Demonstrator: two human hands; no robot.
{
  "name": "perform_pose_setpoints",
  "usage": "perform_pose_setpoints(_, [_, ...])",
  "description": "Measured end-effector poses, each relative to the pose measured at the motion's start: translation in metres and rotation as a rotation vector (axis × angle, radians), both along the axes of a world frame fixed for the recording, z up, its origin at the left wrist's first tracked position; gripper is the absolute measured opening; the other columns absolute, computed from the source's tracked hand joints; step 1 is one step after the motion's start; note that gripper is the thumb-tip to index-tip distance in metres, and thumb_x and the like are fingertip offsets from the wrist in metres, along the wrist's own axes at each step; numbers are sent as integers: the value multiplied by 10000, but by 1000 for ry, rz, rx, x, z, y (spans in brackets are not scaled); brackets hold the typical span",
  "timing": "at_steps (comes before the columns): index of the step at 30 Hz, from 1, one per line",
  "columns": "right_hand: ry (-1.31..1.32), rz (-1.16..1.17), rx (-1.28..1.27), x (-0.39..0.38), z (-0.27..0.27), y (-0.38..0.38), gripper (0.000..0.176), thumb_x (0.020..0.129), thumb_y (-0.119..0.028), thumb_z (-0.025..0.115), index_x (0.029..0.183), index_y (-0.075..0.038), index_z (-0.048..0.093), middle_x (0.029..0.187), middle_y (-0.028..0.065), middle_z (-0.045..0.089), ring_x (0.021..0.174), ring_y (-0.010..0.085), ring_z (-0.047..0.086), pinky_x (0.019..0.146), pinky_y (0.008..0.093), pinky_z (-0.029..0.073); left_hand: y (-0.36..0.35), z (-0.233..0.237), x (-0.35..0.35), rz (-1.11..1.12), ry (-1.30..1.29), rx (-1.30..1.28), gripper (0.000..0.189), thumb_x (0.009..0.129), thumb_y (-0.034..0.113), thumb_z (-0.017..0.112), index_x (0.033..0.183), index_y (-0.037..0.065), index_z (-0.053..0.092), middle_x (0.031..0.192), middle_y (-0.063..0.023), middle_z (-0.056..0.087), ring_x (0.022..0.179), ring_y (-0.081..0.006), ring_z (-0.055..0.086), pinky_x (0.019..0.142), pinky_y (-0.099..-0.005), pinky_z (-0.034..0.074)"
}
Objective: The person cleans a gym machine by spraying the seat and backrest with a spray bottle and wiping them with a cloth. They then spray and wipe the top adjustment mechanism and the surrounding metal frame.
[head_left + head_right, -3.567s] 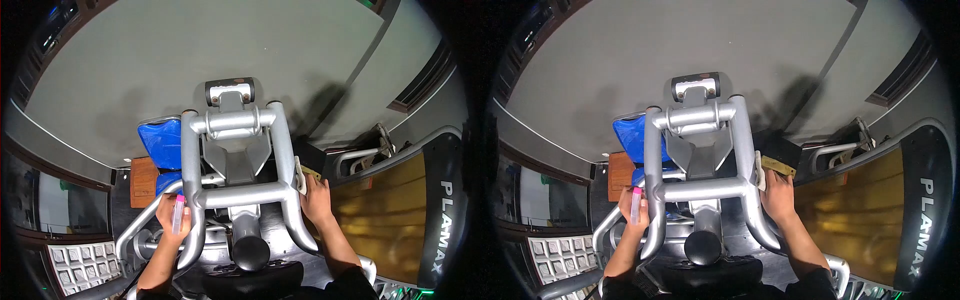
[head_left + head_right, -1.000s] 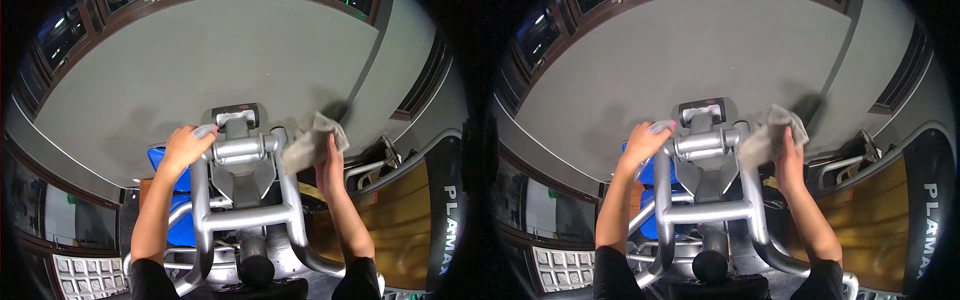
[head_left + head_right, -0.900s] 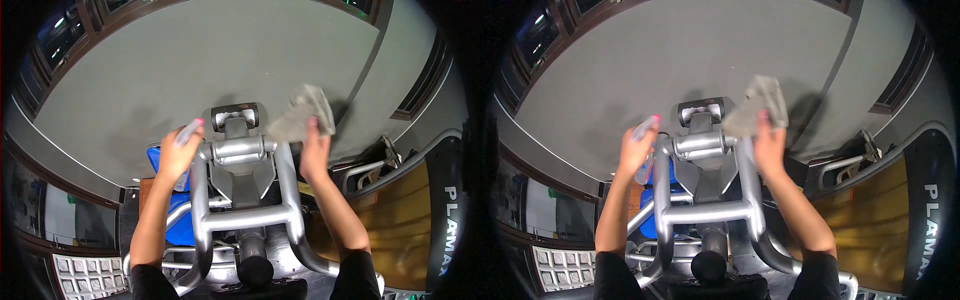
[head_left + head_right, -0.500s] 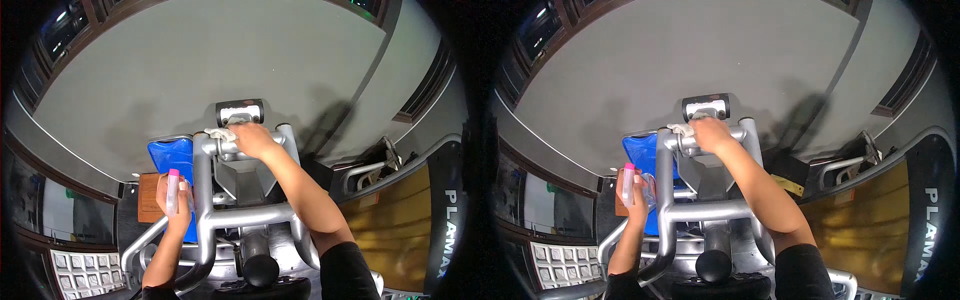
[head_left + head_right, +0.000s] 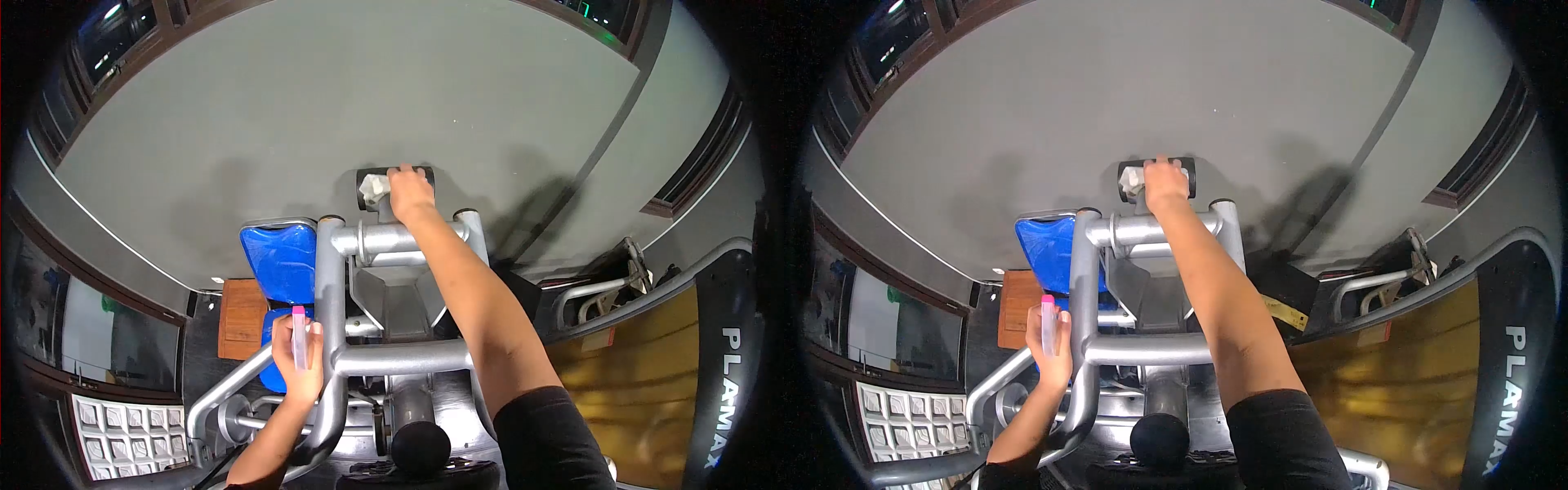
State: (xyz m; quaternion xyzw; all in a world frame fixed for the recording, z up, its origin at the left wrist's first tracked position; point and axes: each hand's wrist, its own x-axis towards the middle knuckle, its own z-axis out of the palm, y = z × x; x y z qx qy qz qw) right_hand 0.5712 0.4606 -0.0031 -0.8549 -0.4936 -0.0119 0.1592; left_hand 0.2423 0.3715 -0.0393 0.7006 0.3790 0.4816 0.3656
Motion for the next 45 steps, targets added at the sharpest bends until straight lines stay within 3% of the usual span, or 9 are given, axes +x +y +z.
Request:
perform_pose_setpoints(6, [-298,-28,336,-6,8,-3,400,899,-53,532,1294,-109,565,1396,135,508,1408,332,378,1094,566,366,-10,4,-7,-18,-10,-85,195,912,131,703,929,13,550,937,-91,526,877,-204,513,834,-335,419])
perform_pose_setpoints(10, [158,197,-91,7,-8,6,385,885,-102,516,1258,-89,612,1273,186,627,1222,350,578,1026,494,464,-5,-2,-9,-35,-27,-111,176,903,110,693,927,6,553,911,-108,539,848,-226,525,822,-344,427])
perform_pose_setpoints(14, [128,423,51,6,-5,-1,330,871,-141,543,1178,-53,629,1055,247,688,1051,411,644,944,503,498,-11,7,-12,-99,102,226,201,863,122,709,941,-1,570,924,-147,568,827,-286,560,776,-376,453])
perform_pose_setpoints(22, [406,-46,627,-6,21,3,287,906,-117,535,1176,-21,538,952,263,689,909,487,648,821,560,505,-6,4,-16,-163,114,374,265,810,159,752,956,9,588,937,-182,587,818,-342,578,735,-422,468])
perform_pose_setpoints(26, [101,76,1056,1,25,18,450,849,-74,578,1298,-53,553,1390,219,536,1330,423,459,1083,550,373,-7,3,-17,-176,145,376,260,778,168,765,926,28,605,950,-181,604,821,-366,591,749,-445,460])
perform_pose_setpoints(32, [170,397,-409,-15,7,10,484,939,-196,518,1422,-225,535,1637,51,284,1537,315,151,1174,681,79,-8,5,-16,-187,218,426,284,761,203,782,911,42,602,942,-172,606,811,-362,589,721,-455,437])
perform_pose_setpoints(38, [251,287,-373,-17,10,14,445,941,-320,489,1344,-178,614,1576,146,382,1496,304,279,1167,653,150,-7,2,-16,-174,220,438,299,755,227,786,916,47,610,933,-170,608,812,-365,591,720,-459,436])
perform_pose_setpoints(41, [283,299,-232,-19,15,12,474,909,-375,481,1164,-33,688,1206,215,671,1152,375,623,1022,461,429,-6,1,-18,-186,226,426,299,749,229,786,914,48,614,935,-173,613,817,-367,595,723,-461,439])
perform_pose_setpoints(45, [515,173,-1,-13,11,16,456,899,-357,492,1031,29,696,1018,226,713,1013,358,673,875,447,493,-6,1,-18,-186,221,428,298,747,232,786,909,49,617,936,-174,620,817,-370,600,729,-461,442])
